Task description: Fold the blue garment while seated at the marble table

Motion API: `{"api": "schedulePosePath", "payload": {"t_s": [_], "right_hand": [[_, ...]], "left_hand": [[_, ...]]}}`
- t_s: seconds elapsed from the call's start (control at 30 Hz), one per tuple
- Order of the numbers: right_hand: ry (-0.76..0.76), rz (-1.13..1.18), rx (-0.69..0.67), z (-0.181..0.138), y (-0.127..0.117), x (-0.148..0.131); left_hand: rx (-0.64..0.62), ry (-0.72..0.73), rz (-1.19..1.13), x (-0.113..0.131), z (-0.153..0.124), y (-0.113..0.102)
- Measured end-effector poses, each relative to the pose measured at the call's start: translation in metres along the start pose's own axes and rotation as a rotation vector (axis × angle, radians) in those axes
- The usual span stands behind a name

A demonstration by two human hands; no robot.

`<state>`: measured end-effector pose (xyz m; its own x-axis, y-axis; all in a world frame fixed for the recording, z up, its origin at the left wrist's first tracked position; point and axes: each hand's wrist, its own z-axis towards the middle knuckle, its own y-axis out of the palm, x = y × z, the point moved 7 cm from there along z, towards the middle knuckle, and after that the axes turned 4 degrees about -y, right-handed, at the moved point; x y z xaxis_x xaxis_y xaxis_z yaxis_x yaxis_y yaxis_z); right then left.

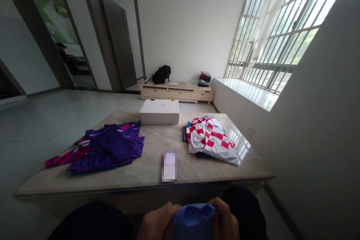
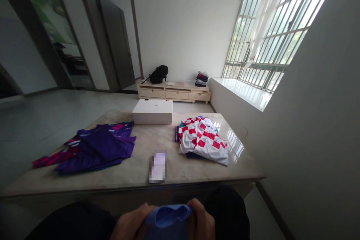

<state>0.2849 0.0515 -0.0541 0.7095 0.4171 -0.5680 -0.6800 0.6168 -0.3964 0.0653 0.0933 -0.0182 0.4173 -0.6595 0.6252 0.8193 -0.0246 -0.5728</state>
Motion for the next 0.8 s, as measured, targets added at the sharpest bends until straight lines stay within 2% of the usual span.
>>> {"api": "schedulePosePath", "payload": {"t_s": [0.1,0.27,0.37,0.47,0.53,0.63,0.7,0.8], "right_hand": [[-0.113,0.017,-0.017,0.083,-0.001,0.007],[-0.204,-0.029,0.017,0.297,-0.008,0.03],[-0.303,-0.032,0.051,0.422,-0.032,0.025],[-0.41,-0.052,0.17,0.51,-0.078,-0.001],[-0.519,-0.067,0.27,0.538,-0.109,-0.02],[-0.628,-0.133,0.338,0.538,-0.136,-0.026],[-0.591,-0.216,0.302,0.518,-0.139,-0.007],[-0.495,-0.312,0.189,0.456,-0.128,0.041]], "left_hand": [[-0.012,-0.07,-0.018,-0.005,0.086,-0.006],[0.093,-0.024,-0.021,-0.003,0.284,-0.027],[0.214,0.077,-0.01,0.027,0.394,-0.051],[0.333,0.194,-0.015,0.078,0.467,-0.076],[0.377,0.26,-0.025,0.108,0.492,-0.084],[0.368,0.3,-0.029,0.126,0.5,-0.073],[0.324,0.276,-0.021,0.116,0.489,-0.052],[0.21,0.193,-0.012,0.078,0.449,-0.002]]}}
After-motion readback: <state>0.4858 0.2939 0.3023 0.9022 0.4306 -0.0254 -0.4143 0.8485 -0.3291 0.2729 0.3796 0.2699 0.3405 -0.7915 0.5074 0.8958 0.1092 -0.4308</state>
